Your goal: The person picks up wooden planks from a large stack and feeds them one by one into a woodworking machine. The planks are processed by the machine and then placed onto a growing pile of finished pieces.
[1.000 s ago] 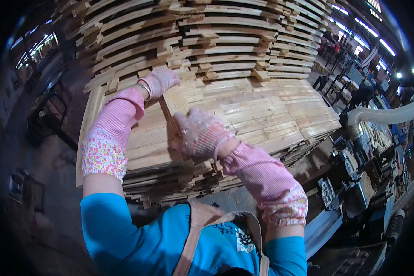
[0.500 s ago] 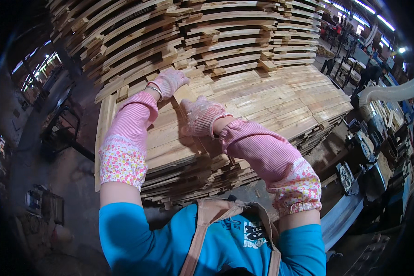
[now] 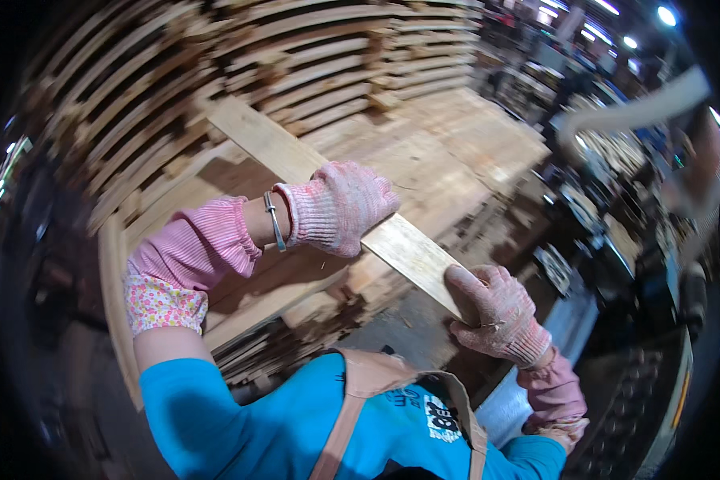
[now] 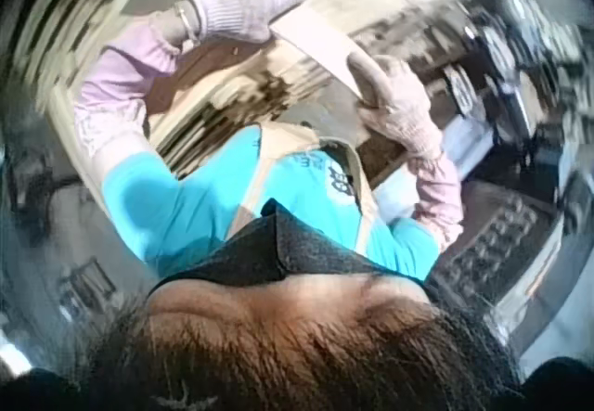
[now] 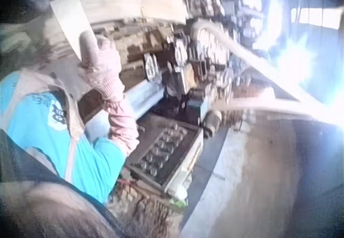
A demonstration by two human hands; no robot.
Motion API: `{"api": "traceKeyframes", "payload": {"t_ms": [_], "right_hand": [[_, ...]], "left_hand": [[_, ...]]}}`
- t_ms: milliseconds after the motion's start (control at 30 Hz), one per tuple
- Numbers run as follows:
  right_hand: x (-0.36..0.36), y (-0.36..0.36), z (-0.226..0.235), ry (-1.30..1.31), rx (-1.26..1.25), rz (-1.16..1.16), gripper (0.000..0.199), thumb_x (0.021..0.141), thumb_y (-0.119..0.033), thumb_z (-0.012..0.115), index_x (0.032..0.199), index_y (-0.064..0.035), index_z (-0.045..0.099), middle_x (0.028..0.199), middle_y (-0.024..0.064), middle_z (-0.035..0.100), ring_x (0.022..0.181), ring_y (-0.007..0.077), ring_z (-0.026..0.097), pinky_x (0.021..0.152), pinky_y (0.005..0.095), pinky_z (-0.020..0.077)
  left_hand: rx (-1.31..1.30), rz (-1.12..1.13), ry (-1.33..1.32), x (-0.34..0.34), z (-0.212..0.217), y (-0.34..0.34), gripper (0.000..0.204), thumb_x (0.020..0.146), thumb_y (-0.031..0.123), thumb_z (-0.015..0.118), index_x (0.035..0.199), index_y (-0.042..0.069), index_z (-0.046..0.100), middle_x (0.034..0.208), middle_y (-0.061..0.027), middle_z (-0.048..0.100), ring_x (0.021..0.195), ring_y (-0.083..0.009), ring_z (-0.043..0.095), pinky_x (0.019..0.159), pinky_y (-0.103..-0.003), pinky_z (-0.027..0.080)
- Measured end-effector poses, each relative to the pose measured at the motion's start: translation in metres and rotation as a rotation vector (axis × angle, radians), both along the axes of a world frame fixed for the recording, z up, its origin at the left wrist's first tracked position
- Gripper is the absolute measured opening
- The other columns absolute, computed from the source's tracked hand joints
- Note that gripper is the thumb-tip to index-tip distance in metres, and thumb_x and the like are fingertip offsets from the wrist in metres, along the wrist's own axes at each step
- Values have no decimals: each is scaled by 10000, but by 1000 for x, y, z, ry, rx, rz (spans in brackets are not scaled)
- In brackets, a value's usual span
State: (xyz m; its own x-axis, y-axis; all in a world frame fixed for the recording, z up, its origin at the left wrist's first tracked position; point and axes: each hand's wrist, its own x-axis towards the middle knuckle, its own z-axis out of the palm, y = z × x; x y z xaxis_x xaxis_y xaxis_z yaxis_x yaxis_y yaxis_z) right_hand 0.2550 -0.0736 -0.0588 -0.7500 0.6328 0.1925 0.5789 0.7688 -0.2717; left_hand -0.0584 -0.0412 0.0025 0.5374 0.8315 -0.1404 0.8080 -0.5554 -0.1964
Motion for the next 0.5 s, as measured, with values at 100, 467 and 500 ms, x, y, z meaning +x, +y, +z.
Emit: {"api": "traceKeyframes", "payload": {"t_ms": [100,467,500], "right_hand": [[81,-28,-75,286,137,-277,889,656,-193,851,1469,-62,517,1189,223,654,1048,423,615,896,505,513],[112,-256,-284,67,-77,-1761,739,783,-374,818,1414,-93,558,1292,193,626,1127,422,593,943,546,489],[110,-268,-295,-68,-207,-1880,743,790,-377,814,1429,-109,547,1315,189,615,1146,422,585,948,551,486]], "left_hand": [[19,-329,-47,83,-1,46,528,641,198,788,1129,67,635,1025,-147,660,987,-361,676,819,-485,558],[62,-1363,-183,364,-108,69,530,792,320,763,1263,135,603,1159,-57,660,1160,-237,627,1159,-495,350],[19,-1377,-153,365,-117,71,522,797,314,758,1261,131,605,1157,-57,664,1155,-235,632,1158,-491,354]]}}
